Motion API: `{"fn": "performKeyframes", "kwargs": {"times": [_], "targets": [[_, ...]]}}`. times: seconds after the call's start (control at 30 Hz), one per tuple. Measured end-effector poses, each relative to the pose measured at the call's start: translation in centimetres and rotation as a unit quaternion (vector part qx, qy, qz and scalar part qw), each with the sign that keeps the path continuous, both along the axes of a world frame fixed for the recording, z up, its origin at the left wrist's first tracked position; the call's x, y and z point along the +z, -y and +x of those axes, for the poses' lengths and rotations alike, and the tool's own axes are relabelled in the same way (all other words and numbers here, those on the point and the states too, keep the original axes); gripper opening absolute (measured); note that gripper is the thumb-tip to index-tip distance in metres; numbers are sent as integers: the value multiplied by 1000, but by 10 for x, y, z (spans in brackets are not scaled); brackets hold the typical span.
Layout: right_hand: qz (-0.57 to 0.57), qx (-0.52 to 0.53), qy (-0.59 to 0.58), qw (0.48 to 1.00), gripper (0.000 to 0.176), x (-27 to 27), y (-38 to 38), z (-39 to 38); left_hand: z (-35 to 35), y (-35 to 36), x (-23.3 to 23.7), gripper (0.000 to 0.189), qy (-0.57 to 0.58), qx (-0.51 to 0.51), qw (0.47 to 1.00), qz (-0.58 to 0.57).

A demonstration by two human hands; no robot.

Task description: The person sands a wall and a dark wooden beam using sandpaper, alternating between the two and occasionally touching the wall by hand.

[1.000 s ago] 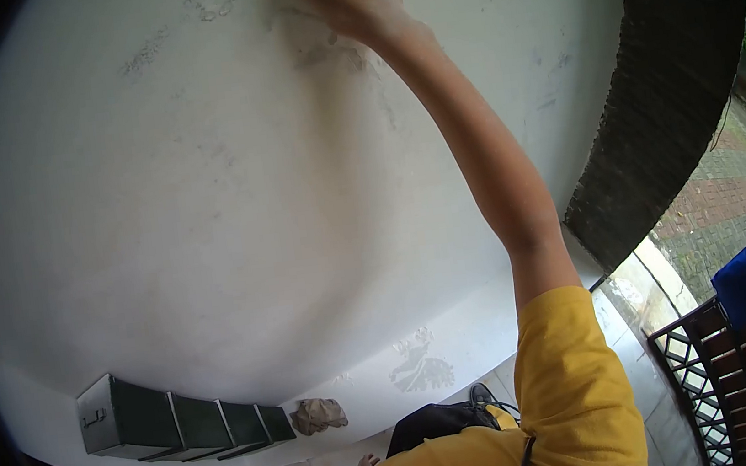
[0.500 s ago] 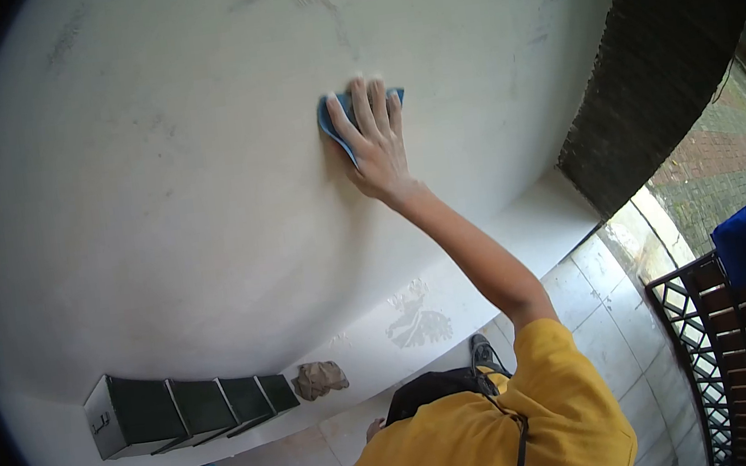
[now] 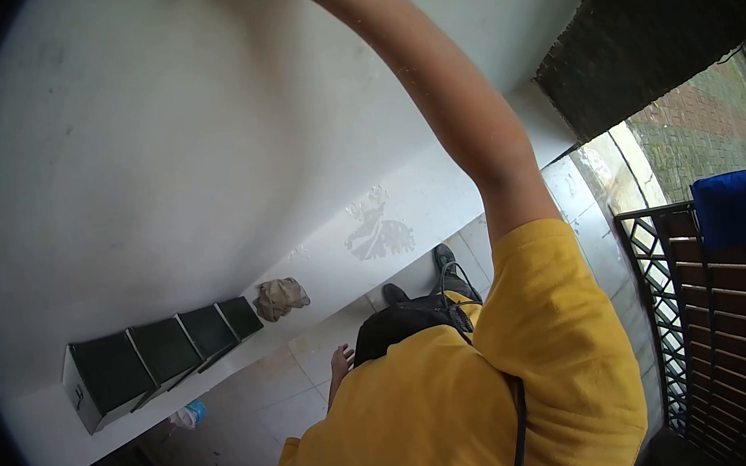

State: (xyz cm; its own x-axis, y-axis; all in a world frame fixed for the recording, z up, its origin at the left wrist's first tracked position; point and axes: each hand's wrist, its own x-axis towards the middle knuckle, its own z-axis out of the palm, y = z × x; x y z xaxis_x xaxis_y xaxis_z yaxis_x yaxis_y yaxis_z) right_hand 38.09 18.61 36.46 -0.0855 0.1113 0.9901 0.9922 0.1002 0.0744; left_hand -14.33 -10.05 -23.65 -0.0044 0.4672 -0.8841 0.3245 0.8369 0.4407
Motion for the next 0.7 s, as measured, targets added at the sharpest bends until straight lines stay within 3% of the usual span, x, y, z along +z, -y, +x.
{"fn": "performKeyframes", "kwargs": {"times": [0.07, 0.1, 0.13, 0.2, 0.27, 0.33, 0.47, 0.53, 0.57, 0.63, 0.7], "targets": [[-111, -58, -45, 991, 54, -68, 14, -9, 2, 13, -14, 47, 18, -1, 999, 31], [-200, 68, -86, 974, 63, -106, 14, -3, 2, 19, -19, 47, 27, -2, 999, 46], [-164, 55, -104, 979, 63, -150, 21, -8, -1, 27, -21, 47, 18, -13, 999, 32], [-215, 33, -150, 964, 65, -238, 29, -10, 11, 27, -1, 46, 2, -37, 999, 8], [-275, 18, -176, 945, 66, -316, 44, -5, 2, 35, -16, 47, 16, -76, 996, 44], [-401, 29, -193, 895, 56, -358, 83, -3, -2, 37, -14, 48, 16, -72, 996, 45], [-535, 45, -405, 740, 53, -459, 175, 15, 13, 22, 13, 49, -11, -14, 1000, -4], [-530, 74, -490, 688, 54, -487, 209, 35, 17, 19, 17, 49, -24, 4, 999, -22], [-496, 130, -572, 641, 54, -475, 217, 42, 19, 20, 18, 49, -26, -2, 1000, -15], [-361, 215, -731, 537, 60, -452, 228, 52, 25, 23, 16, 49, -31, -14, 999, -31], [-263, 248, -817, 449, 58, -435, 229, 69, 34, 24, 10, 49, -35, -24, 998, -37]]}}
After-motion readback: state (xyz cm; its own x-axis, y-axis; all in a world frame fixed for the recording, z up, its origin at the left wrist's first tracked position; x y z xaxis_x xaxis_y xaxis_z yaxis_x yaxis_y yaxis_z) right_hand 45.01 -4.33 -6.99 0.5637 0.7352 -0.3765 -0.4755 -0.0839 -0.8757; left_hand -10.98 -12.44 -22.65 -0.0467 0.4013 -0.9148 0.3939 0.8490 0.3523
